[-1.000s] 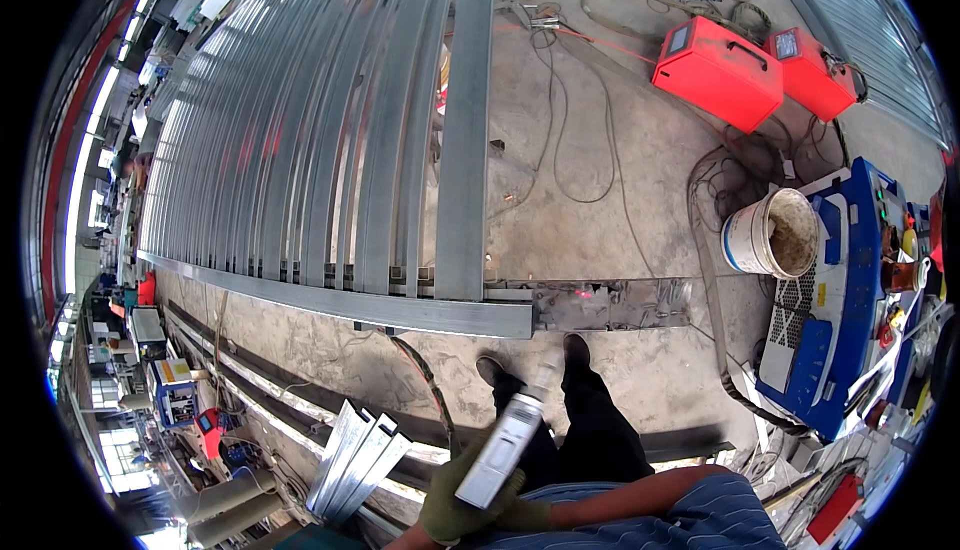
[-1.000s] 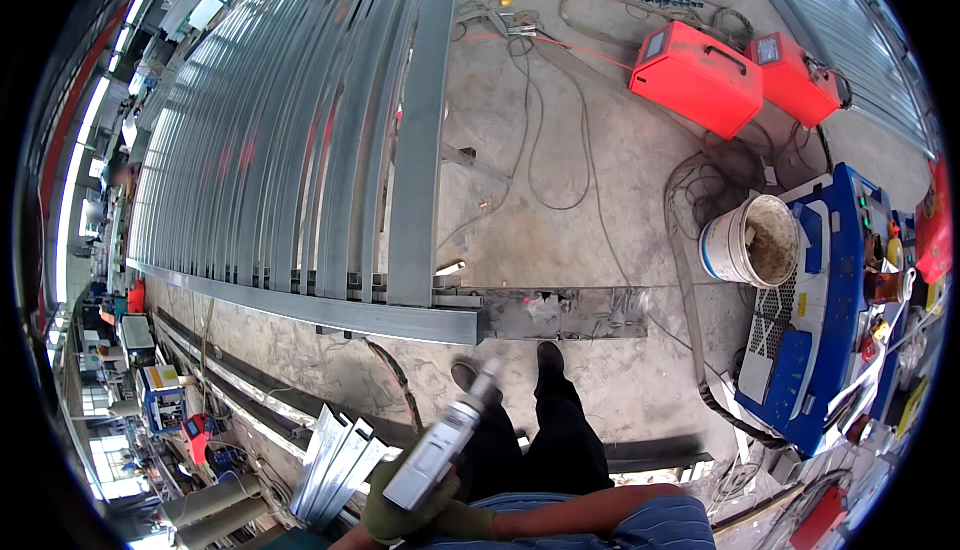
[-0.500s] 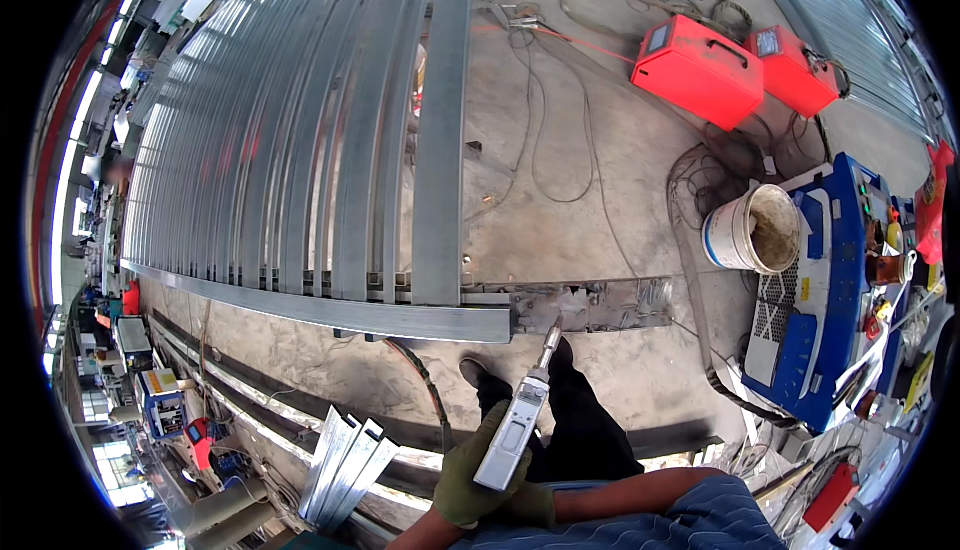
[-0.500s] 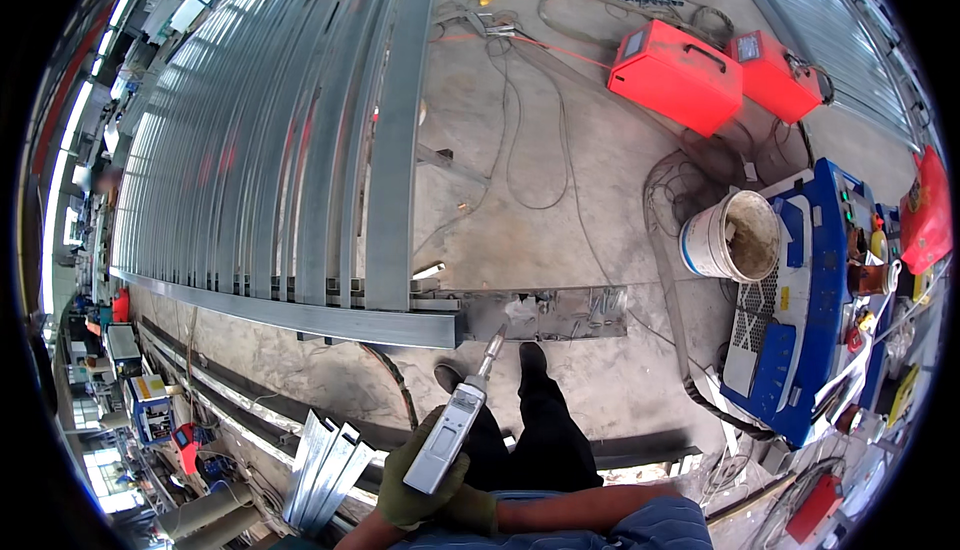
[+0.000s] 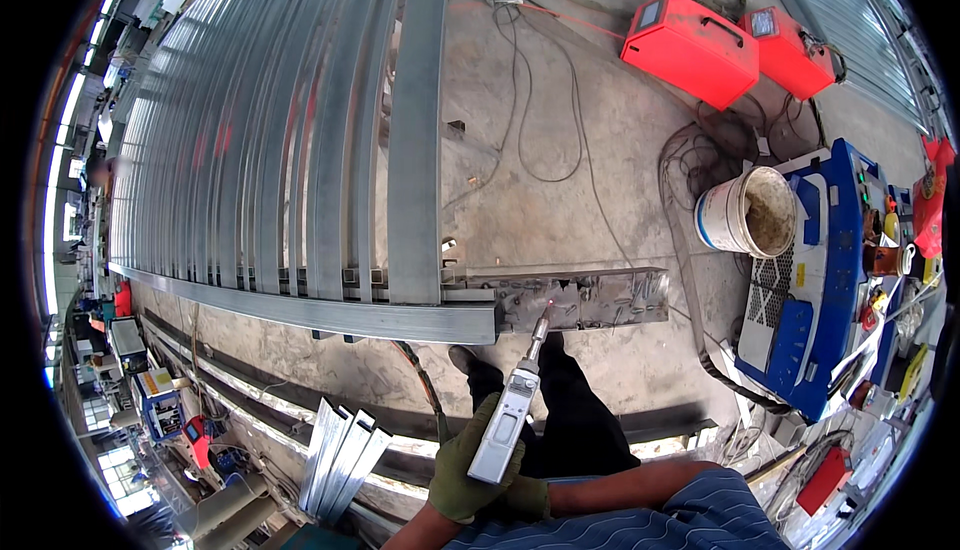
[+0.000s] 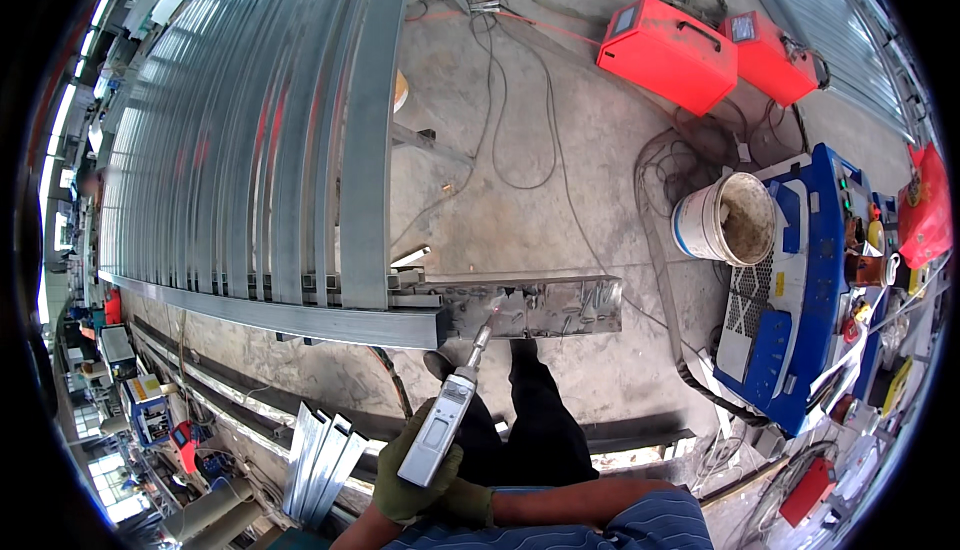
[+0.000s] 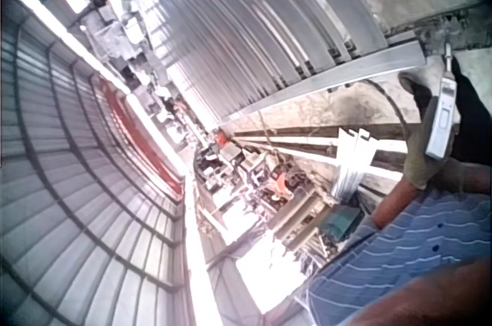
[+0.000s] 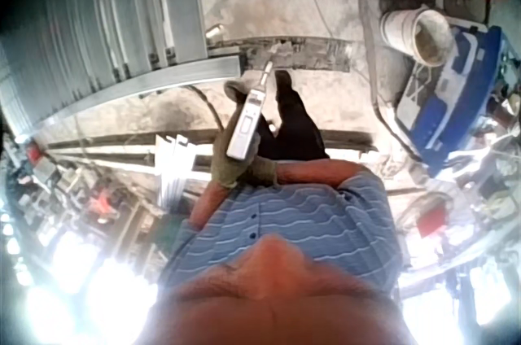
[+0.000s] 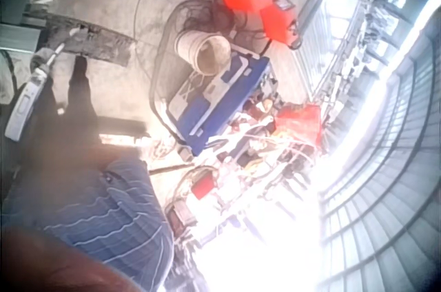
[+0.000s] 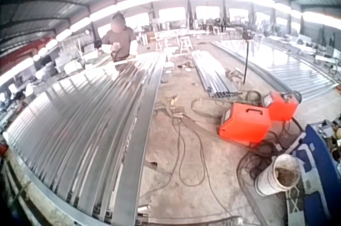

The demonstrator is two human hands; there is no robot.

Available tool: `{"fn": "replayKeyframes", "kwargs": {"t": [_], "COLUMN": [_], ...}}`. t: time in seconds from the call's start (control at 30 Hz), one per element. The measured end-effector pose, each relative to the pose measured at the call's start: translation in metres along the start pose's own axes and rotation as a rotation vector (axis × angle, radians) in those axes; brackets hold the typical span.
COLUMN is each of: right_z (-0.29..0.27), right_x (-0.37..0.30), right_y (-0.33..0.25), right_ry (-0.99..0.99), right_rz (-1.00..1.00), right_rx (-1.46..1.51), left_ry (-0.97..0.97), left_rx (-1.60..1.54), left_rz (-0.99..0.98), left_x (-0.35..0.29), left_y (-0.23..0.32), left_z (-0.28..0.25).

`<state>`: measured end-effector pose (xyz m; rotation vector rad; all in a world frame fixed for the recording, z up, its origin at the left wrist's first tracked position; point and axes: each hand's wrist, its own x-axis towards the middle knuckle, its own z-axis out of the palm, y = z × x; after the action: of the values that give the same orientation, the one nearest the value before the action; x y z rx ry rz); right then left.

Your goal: The person uses a handheld welding tool to join metal bars on a large metal frame structure. They move along the frame, applying welds at various joints while wearing protective gloves. The person briefly removes their gloves to adjust the welding tool before resuming the welding process.

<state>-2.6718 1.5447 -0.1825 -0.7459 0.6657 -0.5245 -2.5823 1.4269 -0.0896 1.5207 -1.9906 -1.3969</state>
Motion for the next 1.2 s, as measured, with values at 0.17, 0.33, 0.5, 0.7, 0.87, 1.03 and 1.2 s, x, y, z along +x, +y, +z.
{"fn": "replayKeyframes", "kwargs": {"t": [0.17, 0.33, 0.5, 0.7, 0.87, 1.03, 1.2], "right_z": [-0.003, -0.001, 0.010, 0.022, 0.038, 0.040, 0.051], "right_x": [0.001, 0.000, 0.009, 0.014, 0.018, 0.020, 0.033], "right_y": [0.000, 0.001, 0.005, 0.010, 0.018, 0.014, -0.023], "right_ry": [-0.041, -0.032, -0.195, -0.303, -0.365, -0.290, -0.099], "right_rz": [-0.072, -0.006, -0.045, -0.085, -0.124, -0.213, 0.109], "right_rx": [-0.168, -0.050, -0.060, -0.081, -0.040, -0.071, 0.490], "left_ry": [-0.019, -0.093, -0.318, 0.026, -0.088, -0.083, 0.054], "left_rx": [-0.016, -0.043, -0.074, -0.180, -0.247, -0.270, -0.511], "left_rz": [-0.015, -0.080, -0.138, -0.274, -0.475, -0.310, -0.585], "left_x": [-0.001, -0.003, -0.012, -0.029, -0.039, -0.040, -0.024], "left_y": [-0.005, -0.001, 0.024, 0.038, 0.033, 0.040, 0.021], "left_z": [-0.001, -0.006, -0.040, -0.041, -0.055, -0.050, -0.063]}}
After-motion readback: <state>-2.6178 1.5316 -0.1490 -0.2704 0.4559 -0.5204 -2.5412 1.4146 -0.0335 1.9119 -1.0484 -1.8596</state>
